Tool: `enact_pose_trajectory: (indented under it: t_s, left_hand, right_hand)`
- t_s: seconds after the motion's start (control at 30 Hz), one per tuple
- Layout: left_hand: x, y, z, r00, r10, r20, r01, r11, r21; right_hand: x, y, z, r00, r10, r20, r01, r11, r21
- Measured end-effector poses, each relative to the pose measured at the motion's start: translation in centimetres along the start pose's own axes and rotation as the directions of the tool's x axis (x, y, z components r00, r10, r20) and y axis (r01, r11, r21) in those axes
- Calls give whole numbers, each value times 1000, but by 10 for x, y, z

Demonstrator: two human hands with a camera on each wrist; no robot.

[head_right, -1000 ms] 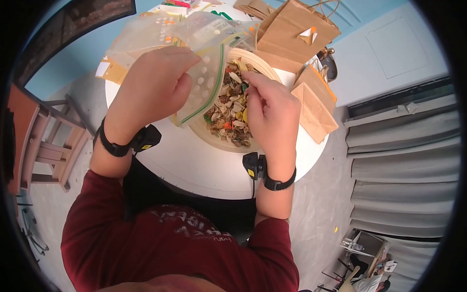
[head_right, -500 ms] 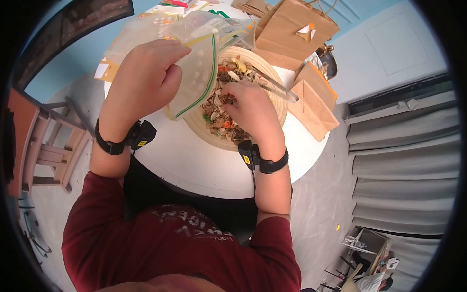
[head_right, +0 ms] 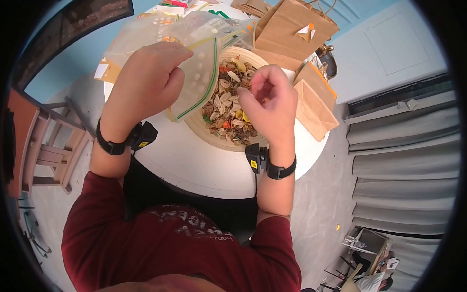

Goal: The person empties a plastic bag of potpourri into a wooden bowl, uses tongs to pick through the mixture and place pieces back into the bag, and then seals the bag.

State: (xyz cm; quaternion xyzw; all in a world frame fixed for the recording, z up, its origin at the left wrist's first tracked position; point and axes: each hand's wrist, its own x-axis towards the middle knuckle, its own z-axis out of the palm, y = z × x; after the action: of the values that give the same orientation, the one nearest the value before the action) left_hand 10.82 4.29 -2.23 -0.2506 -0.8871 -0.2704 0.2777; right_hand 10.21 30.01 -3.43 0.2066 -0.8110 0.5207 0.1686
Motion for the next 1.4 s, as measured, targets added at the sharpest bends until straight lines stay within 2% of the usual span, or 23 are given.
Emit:
enact_pose_trajectory:
  t_s: [0.03, 0.13, 0.23, 0.33, 0.43, 0.53, 0.63, 0.73, 0.83, 0.93, 1.23, 1.33, 1.4]
  left_hand:
    - [0, 0, 1, 1000, 1, 12, -1, 1000, 9]
    - [0, 1, 3, 1000, 12, 23, -13, 1000, 26]
    - [0, 4, 3, 999, -4, 35, 3, 1000, 24]
    - [1, 6, 1, 997, -27, 73, 25, 999, 26]
    - [0, 4, 2, 999, -8, 52, 6, 999, 37]
    - [-1, 0, 2, 1000, 30, 4, -30, 998, 55]
    - [0, -2, -2, 999, 32, -15, -31, 999, 44]
    - [1, -3, -5, 999, 14, -34, -13, 999, 40]
    - [1, -3, -6, 999, 8, -38, -6, 999, 46]
    - [1, -3, -5, 1000, 15, -28, -14, 999, 37]
    - [1, -1, -2, 1000, 20, -9, -20, 999, 42]
    - [1, -1, -4, 1000, 15, -11, -14, 999, 35]
    - [1, -1, -3, 1000, 14, -10, -14, 999, 37]
  right_hand:
    - [-2, -4, -1, 999, -41, -34, 44, 994, 96]
    - [-7, -16, 1, 971, -212, -109, 231, 951, 207]
    - [-13, -22, 3, 924, -360, -127, 379, 908, 178]
    - [-12, -41, 11, 961, -273, 47, 276, 958, -74]
    - [-8, -34, 9, 962, -184, 203, 243, 916, -318]
    - [-4, -4, 1, 977, -17, 214, 112, 892, -438]
    - [-1, 21, 1, 954, 88, 288, 87, 835, -544]
    - [1, 29, 8, 928, 209, 308, -4, 832, -554]
    - [1, 30, 10, 923, 226, 310, -40, 860, -508]
    - [4, 26, 10, 895, 329, 302, -138, 847, -513]
    - [4, 33, 9, 916, 226, 333, -28, 862, -507]
    - [4, 33, 9, 928, 202, 314, -16, 862, -507]
    - [4, 32, 10, 922, 228, 312, -61, 884, -464]
